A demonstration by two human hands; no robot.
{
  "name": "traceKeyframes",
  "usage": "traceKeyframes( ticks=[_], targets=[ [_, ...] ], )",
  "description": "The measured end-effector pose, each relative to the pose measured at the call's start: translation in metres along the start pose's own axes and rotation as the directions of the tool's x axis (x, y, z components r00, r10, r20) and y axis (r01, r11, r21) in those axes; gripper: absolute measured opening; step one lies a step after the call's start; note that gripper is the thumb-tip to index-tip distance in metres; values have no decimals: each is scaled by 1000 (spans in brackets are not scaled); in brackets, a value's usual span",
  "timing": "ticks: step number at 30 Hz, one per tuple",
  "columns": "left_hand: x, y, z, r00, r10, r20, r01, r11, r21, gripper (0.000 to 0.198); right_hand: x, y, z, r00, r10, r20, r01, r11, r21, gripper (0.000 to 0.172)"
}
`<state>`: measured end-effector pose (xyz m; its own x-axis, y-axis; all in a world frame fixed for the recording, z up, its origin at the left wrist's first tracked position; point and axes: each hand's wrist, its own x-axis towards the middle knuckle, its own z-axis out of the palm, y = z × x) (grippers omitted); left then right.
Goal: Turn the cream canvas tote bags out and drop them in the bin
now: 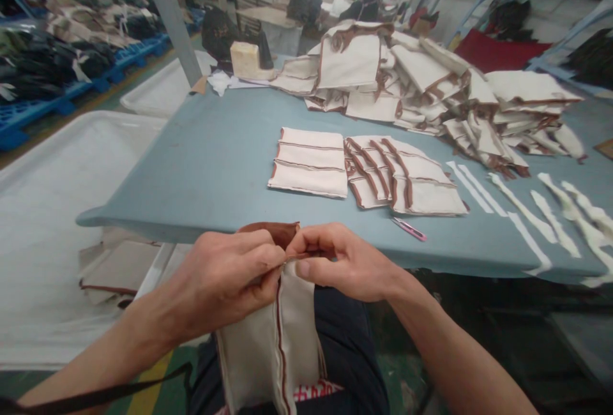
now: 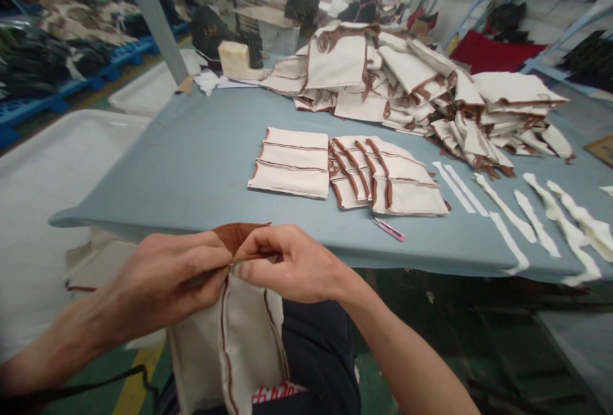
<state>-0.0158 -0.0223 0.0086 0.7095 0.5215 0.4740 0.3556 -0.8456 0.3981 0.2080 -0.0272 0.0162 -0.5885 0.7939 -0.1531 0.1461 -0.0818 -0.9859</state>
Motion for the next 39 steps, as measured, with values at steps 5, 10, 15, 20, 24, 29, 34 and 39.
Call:
traceKeyframes(
  ticks=[5, 10, 15, 20, 24, 29, 34, 39],
  targets=[
    [-7, -7, 0, 981, 170, 93, -188, 954, 235, 21, 6, 0, -6, 995, 88, 35, -88, 996, -5, 16],
    [-9, -8, 0, 983, 166, 75, -180, 947, 264, 24, 19, 6, -5, 971, 233, 62, -233, 972, 2, 21],
    [-13, -6, 1, 997, 80, 17, -81, 985, 154, 21, 14, 1, 4, 998, 43, 40, -39, 993, -110, 13],
    [-11, 2, -1, 986, -167, -19, 163, 978, -128, 19, 4, 8, 13, 942, -331, -61, 253, 815, -522, 10],
    [-6, 5, -3, 960, -271, 70, 280, 934, -220, 17, 1, 20, 13, 894, -444, -52, 322, 721, -614, 12],
    [-4, 2, -2, 943, -308, 125, 327, 924, -197, 19, -5, 23, 19, 844, -534, -41, 336, 588, -736, 17],
    [0, 8, -8, 918, -342, 201, 378, 909, -178, 14, -14, 14, 26, 822, -569, -9, 292, 435, -852, 25],
    [3, 19, -4, 911, -387, 146, 413, 849, -329, 17, -14, 16, 20, 873, -477, -98, 357, 765, -536, 16]
  ],
)
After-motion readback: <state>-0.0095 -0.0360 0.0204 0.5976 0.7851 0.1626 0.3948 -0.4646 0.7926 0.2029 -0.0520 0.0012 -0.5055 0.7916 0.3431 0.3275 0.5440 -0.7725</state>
